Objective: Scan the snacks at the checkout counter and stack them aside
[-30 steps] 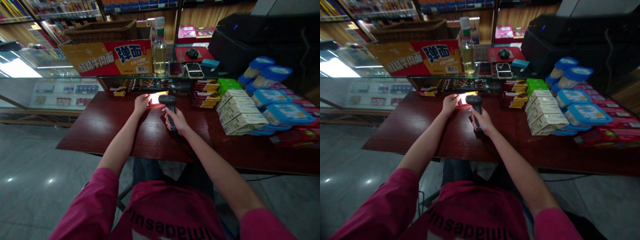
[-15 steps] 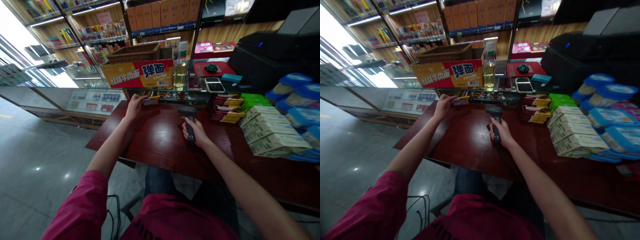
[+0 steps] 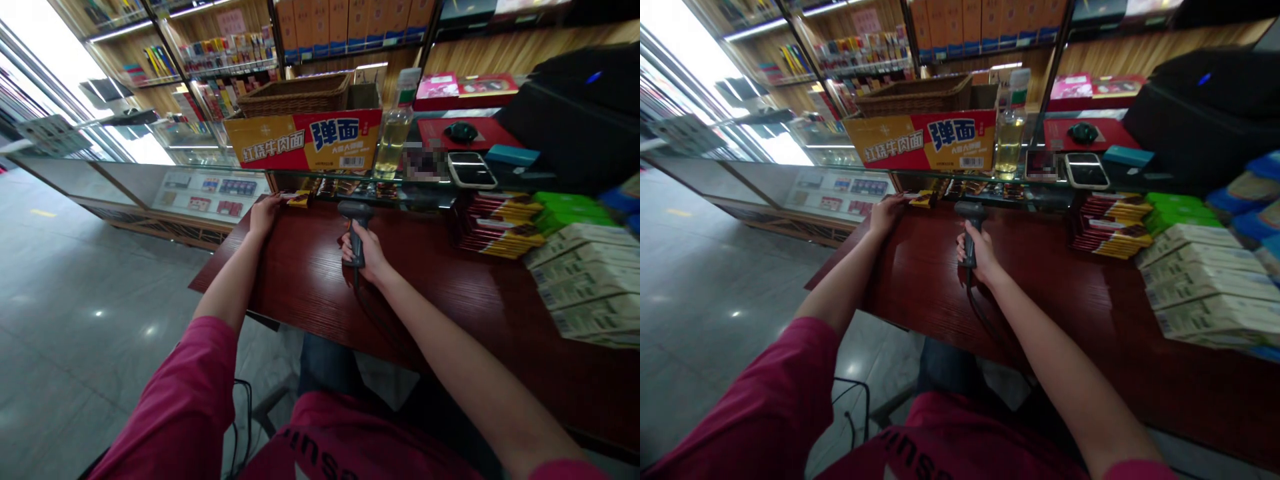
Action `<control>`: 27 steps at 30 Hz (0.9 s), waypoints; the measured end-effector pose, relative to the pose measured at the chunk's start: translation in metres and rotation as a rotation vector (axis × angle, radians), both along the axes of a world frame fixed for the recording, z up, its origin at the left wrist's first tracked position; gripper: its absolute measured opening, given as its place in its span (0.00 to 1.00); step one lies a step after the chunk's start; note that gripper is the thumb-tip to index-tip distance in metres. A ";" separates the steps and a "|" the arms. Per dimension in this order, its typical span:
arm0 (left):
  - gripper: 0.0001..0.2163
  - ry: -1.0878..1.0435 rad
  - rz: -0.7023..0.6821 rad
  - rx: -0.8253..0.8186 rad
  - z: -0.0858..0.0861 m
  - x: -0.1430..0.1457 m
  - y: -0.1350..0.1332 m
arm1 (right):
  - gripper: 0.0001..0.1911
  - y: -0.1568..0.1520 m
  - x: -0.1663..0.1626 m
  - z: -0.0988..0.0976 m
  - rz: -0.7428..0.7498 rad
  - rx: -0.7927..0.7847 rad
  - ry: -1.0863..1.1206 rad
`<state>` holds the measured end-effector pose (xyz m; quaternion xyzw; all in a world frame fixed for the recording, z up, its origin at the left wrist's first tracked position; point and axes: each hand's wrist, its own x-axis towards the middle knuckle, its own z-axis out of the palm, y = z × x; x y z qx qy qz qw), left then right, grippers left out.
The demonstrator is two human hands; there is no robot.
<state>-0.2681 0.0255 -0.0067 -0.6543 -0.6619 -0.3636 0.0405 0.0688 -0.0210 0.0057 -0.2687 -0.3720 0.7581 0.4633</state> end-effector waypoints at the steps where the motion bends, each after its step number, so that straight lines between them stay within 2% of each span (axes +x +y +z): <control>1: 0.21 0.021 -0.015 0.001 -0.002 0.000 0.001 | 0.29 0.001 -0.004 -0.002 -0.002 0.000 0.004; 4: 0.26 0.119 -0.086 0.035 -0.005 0.003 0.000 | 0.30 0.002 -0.008 -0.006 0.012 0.011 0.009; 7: 0.25 0.223 -0.145 0.001 -0.005 0.012 -0.004 | 0.29 0.003 -0.006 -0.008 0.022 0.019 0.011; 12: 0.29 0.262 -0.115 -0.103 -0.006 0.021 0.000 | 0.31 0.000 -0.006 -0.007 0.027 0.037 0.013; 16: 0.32 0.281 -0.104 -0.184 -0.002 0.020 0.003 | 0.31 -0.009 -0.006 -0.005 -0.094 0.056 0.021; 19: 0.35 0.283 -0.062 -0.202 0.001 0.032 0.003 | 0.31 -0.013 0.004 -0.004 -0.226 0.062 0.029; 21: 0.37 0.277 -0.067 -0.152 0.003 0.056 0.006 | 0.29 -0.013 0.018 -0.005 -0.312 0.073 0.032; 23: 0.38 0.273 -0.171 -0.091 0.006 0.097 0.011 | 0.28 -0.013 0.039 -0.006 -0.397 0.091 0.038; 27: 0.36 0.256 -0.591 -0.007 0.016 0.218 0.020 | 0.28 -0.017 0.097 -0.008 -0.517 0.134 0.030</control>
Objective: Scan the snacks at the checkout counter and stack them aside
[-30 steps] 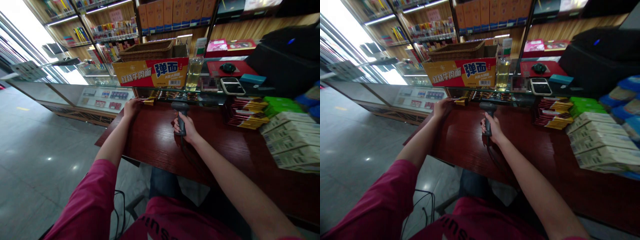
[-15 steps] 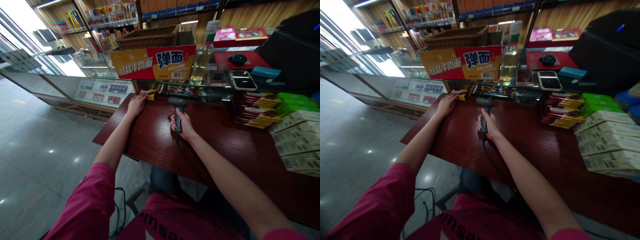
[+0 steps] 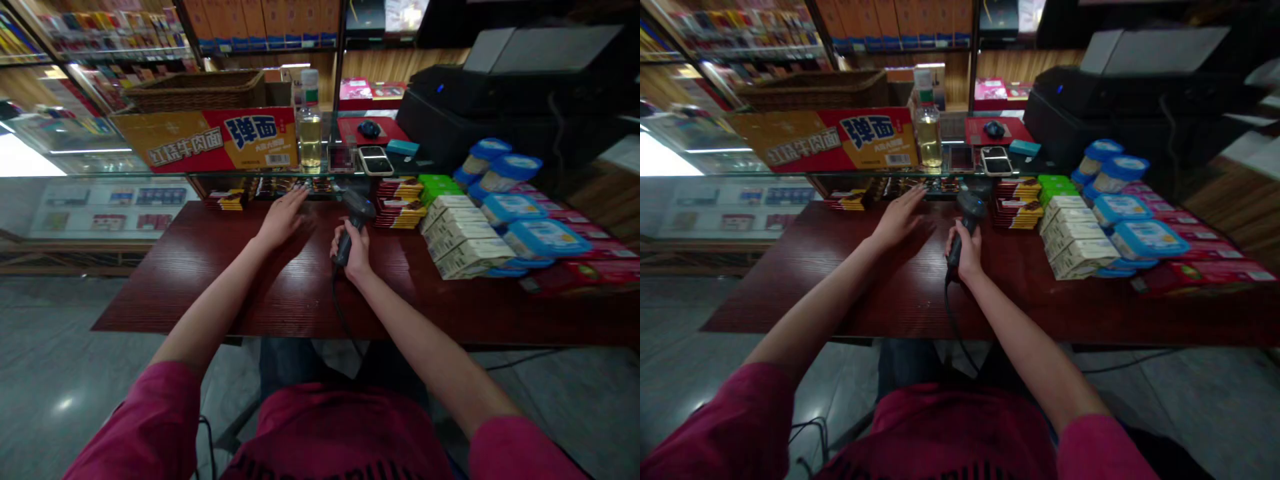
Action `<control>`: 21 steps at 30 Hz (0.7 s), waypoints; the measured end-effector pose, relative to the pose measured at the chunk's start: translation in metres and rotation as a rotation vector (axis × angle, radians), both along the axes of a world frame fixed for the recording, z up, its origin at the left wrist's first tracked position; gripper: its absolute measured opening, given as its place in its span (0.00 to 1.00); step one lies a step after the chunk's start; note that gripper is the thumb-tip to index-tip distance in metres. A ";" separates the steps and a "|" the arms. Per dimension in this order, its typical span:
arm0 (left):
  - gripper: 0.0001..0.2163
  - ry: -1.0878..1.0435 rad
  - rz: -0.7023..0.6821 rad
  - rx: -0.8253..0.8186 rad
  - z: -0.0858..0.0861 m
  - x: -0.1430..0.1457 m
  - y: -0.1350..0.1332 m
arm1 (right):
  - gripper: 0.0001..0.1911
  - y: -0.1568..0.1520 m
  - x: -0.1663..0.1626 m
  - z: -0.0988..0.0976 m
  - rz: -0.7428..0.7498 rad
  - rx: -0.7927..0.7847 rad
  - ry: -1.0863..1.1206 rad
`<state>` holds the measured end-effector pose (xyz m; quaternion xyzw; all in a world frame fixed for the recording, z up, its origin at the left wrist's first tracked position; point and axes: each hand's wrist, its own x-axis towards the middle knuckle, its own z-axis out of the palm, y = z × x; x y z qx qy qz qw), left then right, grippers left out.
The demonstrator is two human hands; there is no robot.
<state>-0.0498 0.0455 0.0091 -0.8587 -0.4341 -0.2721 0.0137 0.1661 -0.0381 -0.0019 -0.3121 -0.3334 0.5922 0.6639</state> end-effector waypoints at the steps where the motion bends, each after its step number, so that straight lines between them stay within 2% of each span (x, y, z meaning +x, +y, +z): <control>1: 0.36 -0.014 -0.094 0.000 0.003 0.033 0.002 | 0.28 -0.003 0.016 0.000 -0.018 0.007 -0.010; 4: 0.36 -0.048 -0.256 -0.018 0.006 0.123 0.011 | 0.28 -0.018 0.061 -0.001 -0.059 0.012 -0.046; 6: 0.36 -0.055 -0.282 -0.071 0.004 0.167 0.018 | 0.27 -0.029 0.084 -0.002 -0.080 0.012 -0.061; 8: 0.35 -0.068 -0.281 -0.123 -0.001 0.196 0.023 | 0.27 -0.037 0.100 -0.002 -0.097 0.015 -0.065; 10: 0.30 -0.114 -0.281 -0.139 -0.007 0.209 0.023 | 0.26 -0.043 0.109 -0.003 -0.128 0.014 -0.058; 14: 0.19 -0.388 -0.296 -0.153 -0.011 0.198 0.017 | 0.27 -0.049 0.113 -0.003 -0.197 0.028 -0.044; 16: 0.14 -0.604 -0.206 -0.187 -0.010 0.178 0.016 | 0.27 -0.050 0.110 -0.001 -0.162 0.048 -0.059; 19: 0.12 -0.861 0.009 -0.269 -0.007 0.138 0.022 | 0.27 -0.046 0.101 0.006 0.018 0.057 -0.106; 21: 0.14 -0.957 0.091 -0.362 -0.007 0.109 0.025 | 0.25 -0.039 0.090 0.010 0.176 0.031 -0.140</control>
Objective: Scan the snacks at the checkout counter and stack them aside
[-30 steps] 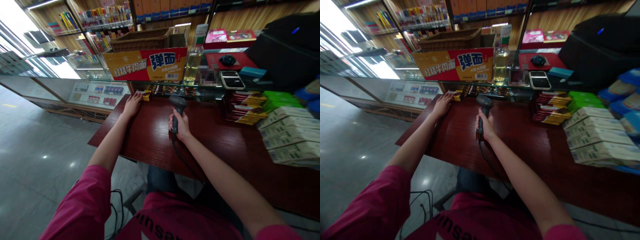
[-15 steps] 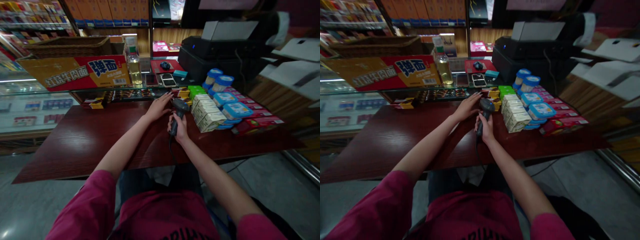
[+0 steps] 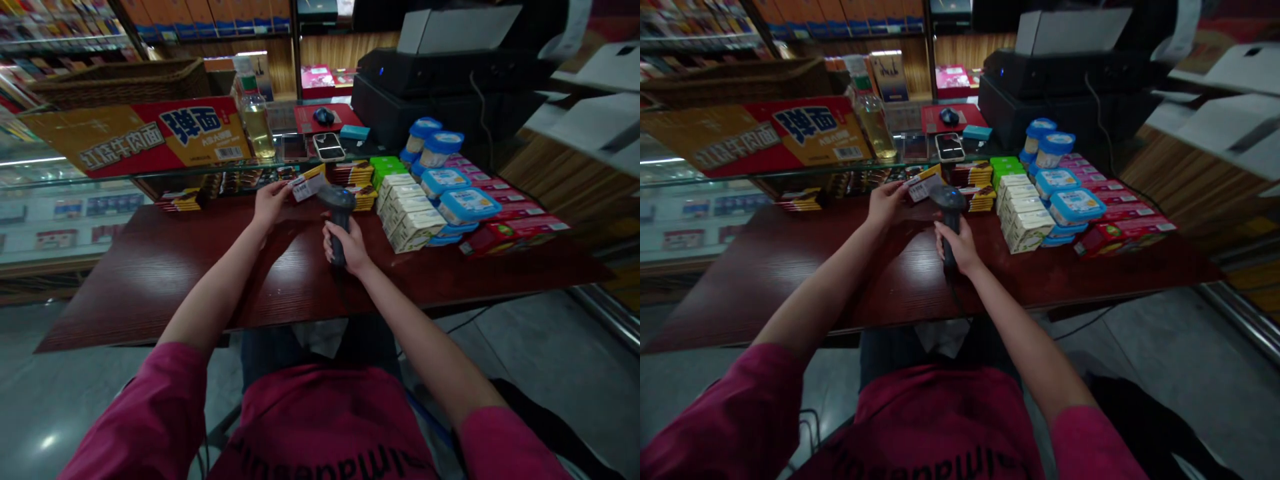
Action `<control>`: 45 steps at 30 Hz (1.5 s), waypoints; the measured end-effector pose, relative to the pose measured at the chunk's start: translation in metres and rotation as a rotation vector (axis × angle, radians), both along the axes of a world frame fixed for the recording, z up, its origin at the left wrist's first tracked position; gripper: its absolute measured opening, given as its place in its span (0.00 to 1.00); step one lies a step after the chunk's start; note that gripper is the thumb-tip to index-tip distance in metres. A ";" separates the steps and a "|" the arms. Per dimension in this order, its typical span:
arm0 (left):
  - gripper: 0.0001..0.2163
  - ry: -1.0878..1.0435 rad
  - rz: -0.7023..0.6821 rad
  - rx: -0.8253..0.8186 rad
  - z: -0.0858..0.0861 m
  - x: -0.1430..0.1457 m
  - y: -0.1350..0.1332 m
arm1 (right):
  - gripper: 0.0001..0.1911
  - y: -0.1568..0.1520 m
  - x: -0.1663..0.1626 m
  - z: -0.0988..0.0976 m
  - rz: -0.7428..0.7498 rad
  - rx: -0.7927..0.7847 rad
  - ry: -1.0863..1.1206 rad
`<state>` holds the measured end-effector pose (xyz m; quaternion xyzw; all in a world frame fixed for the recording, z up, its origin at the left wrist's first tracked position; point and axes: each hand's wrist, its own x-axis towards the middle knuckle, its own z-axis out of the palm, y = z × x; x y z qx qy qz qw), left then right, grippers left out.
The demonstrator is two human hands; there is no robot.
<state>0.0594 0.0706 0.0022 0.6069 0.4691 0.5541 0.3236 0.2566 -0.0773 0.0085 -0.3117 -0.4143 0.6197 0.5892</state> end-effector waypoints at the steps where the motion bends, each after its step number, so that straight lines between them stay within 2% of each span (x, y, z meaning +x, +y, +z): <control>1: 0.15 -0.032 0.008 -0.052 0.000 -0.013 0.000 | 0.25 0.004 -0.007 0.002 0.069 -0.025 -0.019; 4: 0.16 -0.098 0.026 -0.177 -0.005 -0.043 -0.007 | 0.25 0.015 -0.029 0.002 0.215 -0.096 -0.057; 8: 0.15 -0.135 0.010 -0.273 -0.015 -0.059 -0.019 | 0.27 0.020 -0.050 -0.004 0.288 -0.135 -0.085; 12: 0.14 -0.115 -0.016 -0.276 -0.019 -0.061 -0.023 | 0.27 0.019 -0.053 -0.007 0.288 -0.141 -0.137; 21: 0.14 -0.054 -0.010 -0.291 -0.017 -0.062 -0.026 | 0.26 0.014 -0.053 0.000 0.269 -0.135 -0.186; 24: 0.15 0.103 -0.084 -0.194 -0.010 -0.074 -0.029 | 0.27 0.014 -0.052 -0.003 0.266 -0.117 -0.179; 26: 0.11 0.310 -0.093 -0.051 0.001 -0.092 -0.032 | 0.28 0.014 -0.053 -0.005 0.260 -0.101 -0.176; 29: 0.08 0.581 -0.017 0.116 0.023 -0.132 -0.041 | 0.29 0.014 -0.058 -0.004 0.296 -0.090 -0.176; 31: 0.10 0.661 0.106 0.178 0.037 -0.165 -0.048 | 0.29 0.016 -0.064 -0.002 0.331 -0.095 -0.170; 34: 0.11 0.638 0.315 0.230 0.049 -0.218 -0.057 | 0.30 0.021 -0.076 0.000 0.337 -0.112 -0.141; 37: 0.11 0.603 0.420 0.208 0.047 -0.266 -0.060 | 0.30 0.027 -0.087 0.000 0.318 -0.135 -0.102; 40: 0.12 0.652 0.464 0.146 0.037 -0.299 -0.058 | 0.29 0.034 -0.099 0.001 0.321 -0.147 -0.076; 45: 0.14 0.818 0.567 0.020 0.023 -0.316 -0.052 | 0.28 0.042 -0.119 0.002 0.340 -0.144 -0.070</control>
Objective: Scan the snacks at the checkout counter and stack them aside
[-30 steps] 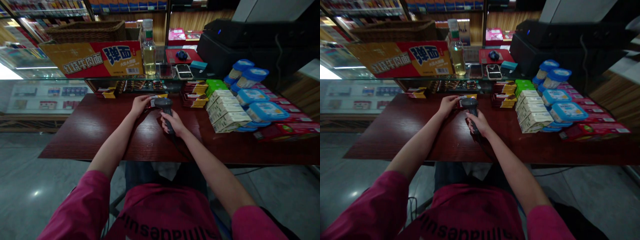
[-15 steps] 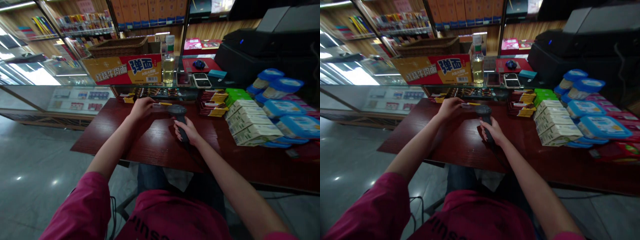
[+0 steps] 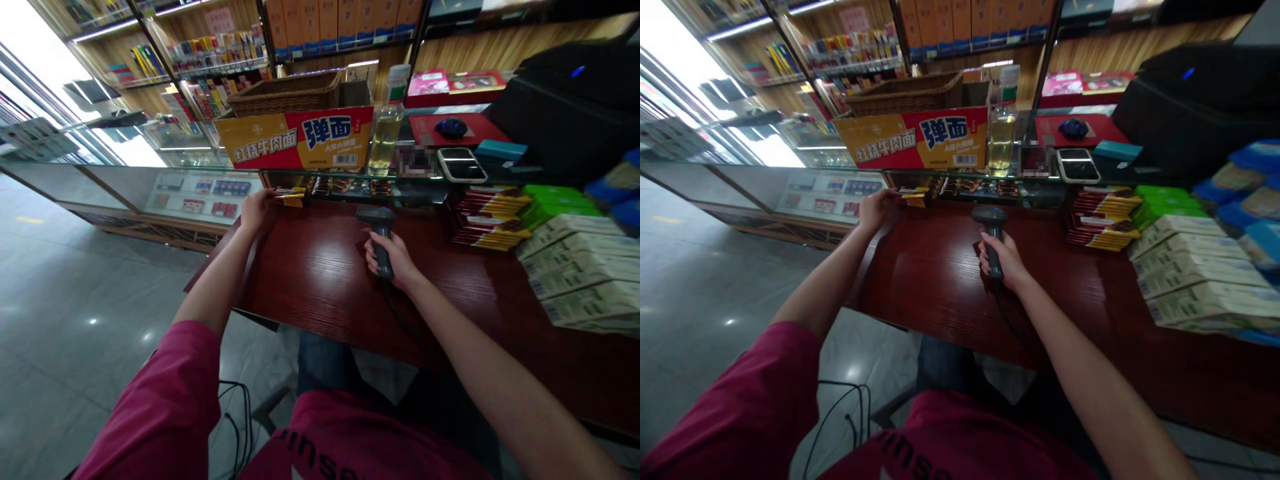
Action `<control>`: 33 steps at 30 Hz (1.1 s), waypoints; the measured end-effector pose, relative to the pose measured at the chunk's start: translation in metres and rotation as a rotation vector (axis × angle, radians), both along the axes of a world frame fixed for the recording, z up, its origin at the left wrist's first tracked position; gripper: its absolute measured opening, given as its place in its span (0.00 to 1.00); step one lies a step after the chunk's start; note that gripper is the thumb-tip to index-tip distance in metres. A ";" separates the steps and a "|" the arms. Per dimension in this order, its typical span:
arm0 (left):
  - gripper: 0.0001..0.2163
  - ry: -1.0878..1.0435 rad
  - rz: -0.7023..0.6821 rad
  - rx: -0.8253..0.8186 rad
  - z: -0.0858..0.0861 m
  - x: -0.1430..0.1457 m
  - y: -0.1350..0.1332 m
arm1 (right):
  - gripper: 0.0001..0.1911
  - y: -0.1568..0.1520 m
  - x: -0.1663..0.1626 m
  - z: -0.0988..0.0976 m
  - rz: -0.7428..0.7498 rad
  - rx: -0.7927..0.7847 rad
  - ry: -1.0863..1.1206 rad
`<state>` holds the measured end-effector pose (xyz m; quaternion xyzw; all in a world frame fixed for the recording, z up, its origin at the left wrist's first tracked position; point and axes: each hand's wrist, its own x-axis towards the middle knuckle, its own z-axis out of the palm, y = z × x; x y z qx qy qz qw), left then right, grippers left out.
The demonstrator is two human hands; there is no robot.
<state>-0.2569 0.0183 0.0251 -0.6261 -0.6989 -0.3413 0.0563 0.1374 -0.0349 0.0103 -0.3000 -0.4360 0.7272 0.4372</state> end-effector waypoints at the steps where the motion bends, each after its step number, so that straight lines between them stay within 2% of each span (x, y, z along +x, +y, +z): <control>1: 0.15 0.038 0.034 -0.021 -0.002 0.000 0.001 | 0.28 0.001 -0.003 0.000 -0.001 -0.001 -0.001; 3: 0.17 0.103 0.064 -0.066 -0.004 0.002 0.002 | 0.28 0.004 -0.007 -0.001 -0.005 -0.007 -0.004; 7: 0.24 0.173 -0.005 -0.135 -0.008 0.003 0.009 | 0.27 0.007 -0.007 -0.003 -0.010 -0.015 0.003; 11: 0.29 0.256 -0.070 -0.082 -0.016 0.009 0.013 | 0.25 0.008 -0.003 -0.005 -0.015 -0.012 0.019; 15: 0.28 0.289 -0.166 -0.055 -0.025 0.026 0.007 | 0.24 0.008 -0.002 -0.007 -0.007 -0.011 0.021; 20: 0.29 0.254 -0.126 -0.097 -0.030 0.035 0.007 | 0.25 0.009 -0.002 -0.008 -0.006 -0.019 0.035; 26: 0.31 0.198 -0.119 -0.061 -0.027 0.041 0.010 | 0.25 0.005 0.003 -0.008 -0.039 -0.001 0.044; 29: 0.32 0.169 -0.166 -0.017 -0.026 0.073 0.014 | 0.27 0.003 0.013 -0.008 -0.105 0.027 0.043; 31: 0.32 0.155 -0.313 -0.005 -0.024 0.113 0.020 | 0.27 0.002 0.026 -0.008 -0.179 0.051 0.038; 33: 0.30 0.137 -0.507 0.014 -0.022 0.165 0.028 | 0.28 0.001 0.043 -0.008 -0.274 0.076 0.030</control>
